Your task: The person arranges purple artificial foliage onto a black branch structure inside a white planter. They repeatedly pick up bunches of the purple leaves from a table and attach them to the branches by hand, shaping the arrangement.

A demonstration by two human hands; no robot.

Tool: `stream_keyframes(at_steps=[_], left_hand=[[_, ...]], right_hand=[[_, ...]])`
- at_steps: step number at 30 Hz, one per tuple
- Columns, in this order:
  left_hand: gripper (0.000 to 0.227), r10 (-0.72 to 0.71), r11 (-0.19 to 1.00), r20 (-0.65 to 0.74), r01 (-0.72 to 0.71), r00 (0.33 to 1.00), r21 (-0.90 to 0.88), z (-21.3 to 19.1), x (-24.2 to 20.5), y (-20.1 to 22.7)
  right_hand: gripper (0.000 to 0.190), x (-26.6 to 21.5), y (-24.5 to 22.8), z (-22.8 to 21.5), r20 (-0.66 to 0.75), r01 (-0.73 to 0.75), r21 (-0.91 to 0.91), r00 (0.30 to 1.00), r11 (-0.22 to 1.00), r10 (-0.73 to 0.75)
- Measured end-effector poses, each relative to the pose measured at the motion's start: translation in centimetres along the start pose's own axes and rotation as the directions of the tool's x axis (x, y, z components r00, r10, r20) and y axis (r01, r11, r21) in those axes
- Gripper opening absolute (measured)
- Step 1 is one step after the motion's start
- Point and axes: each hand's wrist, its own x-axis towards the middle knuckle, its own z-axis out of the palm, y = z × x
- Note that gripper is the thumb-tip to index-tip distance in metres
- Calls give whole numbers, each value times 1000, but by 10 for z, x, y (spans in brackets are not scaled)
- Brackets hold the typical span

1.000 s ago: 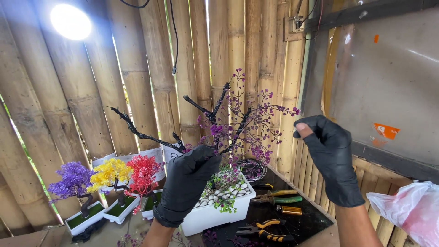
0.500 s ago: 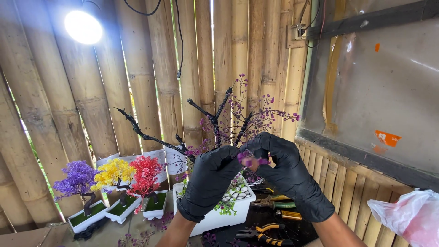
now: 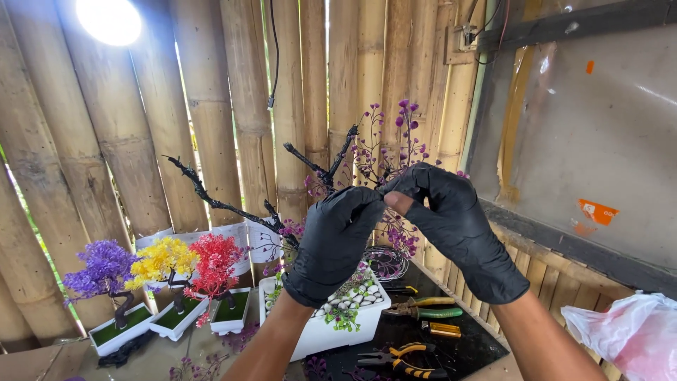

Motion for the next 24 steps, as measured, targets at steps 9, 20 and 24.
stream_keyframes(at_steps=[9, 20, 24], left_hand=[[15, 102, 897, -137, -31, 985, 441, 29, 30, -61], [23, 122, 802, -190, 16, 974, 597, 58, 41, -71], [25, 103, 826, -233, 47, 967, 561, 67, 41, -87]], right_hand=[[15, 74, 55, -20, 50, 202, -539, 977, 817, -209], [26, 76, 74, -8, 111, 204, -567, 979, 798, -172], [16, 76, 98, -15, 98, 166, -560, 986, 812, -134]])
